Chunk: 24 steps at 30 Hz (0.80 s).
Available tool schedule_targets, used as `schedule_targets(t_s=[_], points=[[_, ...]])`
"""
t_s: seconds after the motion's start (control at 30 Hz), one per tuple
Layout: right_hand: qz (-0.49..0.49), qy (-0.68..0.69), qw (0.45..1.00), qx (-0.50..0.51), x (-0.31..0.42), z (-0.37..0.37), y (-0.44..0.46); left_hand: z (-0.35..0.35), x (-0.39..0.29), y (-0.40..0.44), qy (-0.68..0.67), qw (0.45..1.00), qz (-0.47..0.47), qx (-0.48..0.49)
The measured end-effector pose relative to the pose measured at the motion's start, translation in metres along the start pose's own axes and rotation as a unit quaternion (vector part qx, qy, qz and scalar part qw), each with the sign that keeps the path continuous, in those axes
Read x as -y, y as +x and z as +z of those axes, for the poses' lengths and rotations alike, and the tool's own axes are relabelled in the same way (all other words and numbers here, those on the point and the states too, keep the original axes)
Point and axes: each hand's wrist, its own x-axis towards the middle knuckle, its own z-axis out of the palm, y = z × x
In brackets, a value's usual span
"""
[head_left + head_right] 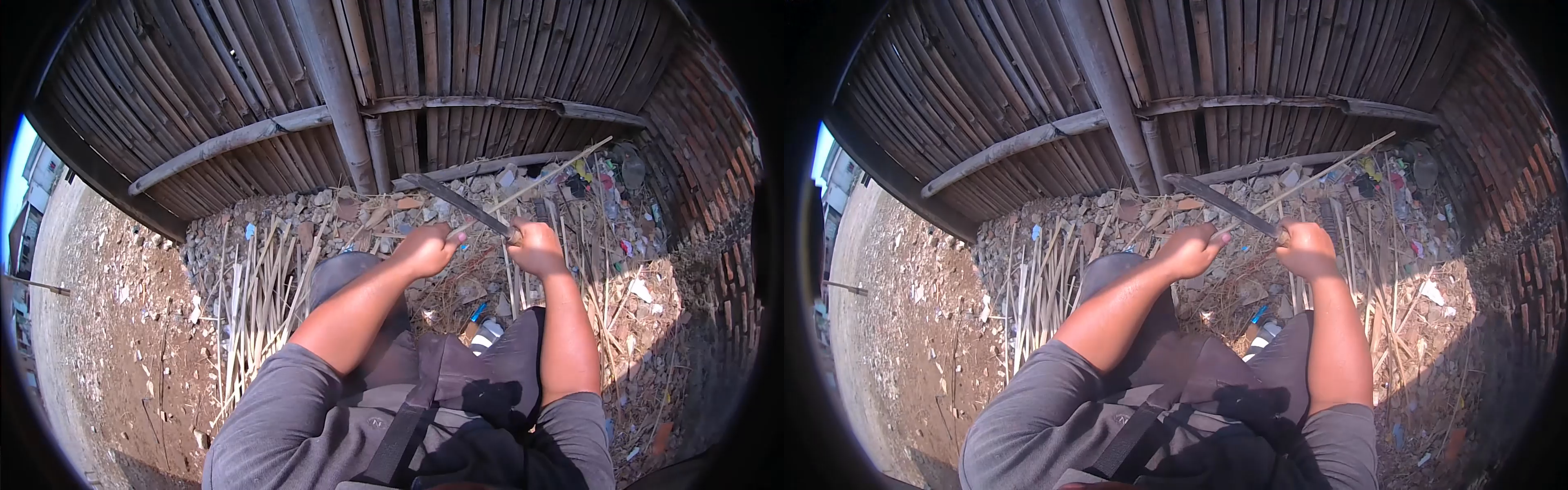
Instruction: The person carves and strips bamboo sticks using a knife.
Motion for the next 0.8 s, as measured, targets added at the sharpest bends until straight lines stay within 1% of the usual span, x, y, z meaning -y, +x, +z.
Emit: schedule_targets(t_s=[0.07, 0.1, 0.13, 0.2, 0.23, 0.33, 0.37, 0.43, 0.47, 0.5, 0.53, 0.6, 0.63, 0.73, 0.77, 0.8], points=[[0.031, 0.105, 0.994, -0.019, -0.034, 0.008, 0.014, 0.001, 0.002, -0.005, -0.011, 1.000, -0.004, 0.005], [0.068, 0.130, 0.988, -0.055, -0.050, 0.008, 0.020, -0.001, 0.003, -0.006, -0.015, 1.000, -0.011, 0.005], [0.069, 0.130, 0.987, -0.063, -0.067, 0.012, 0.025, -0.002, 0.003, -0.007, -0.020, 1.000, -0.018, 0.005], [0.076, 0.135, 0.984, -0.083, -0.092, 0.021, 0.030, 0.001, 0.011, -0.006, -0.008, 1.000, -0.003, 0.005], [0.072, 0.077, 0.989, -0.102, -0.068, 0.012, 0.017, 0.003, 0.015, -0.003, -0.001, 1.000, 0.005, 0.004], [0.030, -0.004, 0.999, 0.020, -0.014, -0.004, -0.001, 0.011, 0.022, 0.004, -0.003, 1.000, 0.010, 0.014], [0.029, -0.025, 0.998, 0.055, 0.006, -0.014, -0.006, 0.012, 0.023, 0.004, 0.000, 1.000, 0.021, 0.011], [0.016, 0.049, 0.998, 0.036, -0.005, -0.009, -0.001, 0.011, 0.024, 0.003, 0.006, 0.999, 0.045, 0.004], [0.009, 0.085, 0.996, 0.027, -0.018, -0.004, 0.003, 0.009, 0.025, 0.001, 0.004, 1.000, 0.028, 0.014], [0.050, 0.159, 0.986, -0.026, -0.059, 0.027, 0.019, 0.006, 0.024, 0.000, 0.003, 1.000, 0.012, 0.023], [0.065, 0.161, 0.984, -0.043, -0.065, 0.018, 0.021, 0.004, 0.024, 0.000, 0.000, 1.000, -0.003, 0.030], [0.095, 0.164, 0.979, -0.073, -0.070, -0.001, 0.021, 0.004, 0.032, 0.002, 0.017, 0.999, -0.004, 0.040], [0.082, 0.148, 0.981, -0.091, -0.071, -0.001, 0.020, 0.004, 0.033, 0.003, 0.025, 0.999, 0.001, 0.042], [0.057, 0.079, 0.993, -0.060, -0.049, 0.006, 0.012, 0.006, 0.027, 0.006, 0.021, 0.999, 0.015, 0.045], [0.047, 0.025, 0.998, -0.042, -0.029, 0.003, 0.004, 0.008, 0.025, 0.006, 0.015, 0.999, 0.018, 0.048], [0.045, -0.016, 0.998, 0.034, -0.009, -0.007, 0.000, 0.010, 0.025, 0.006, 0.010, 0.998, 0.038, 0.042]])
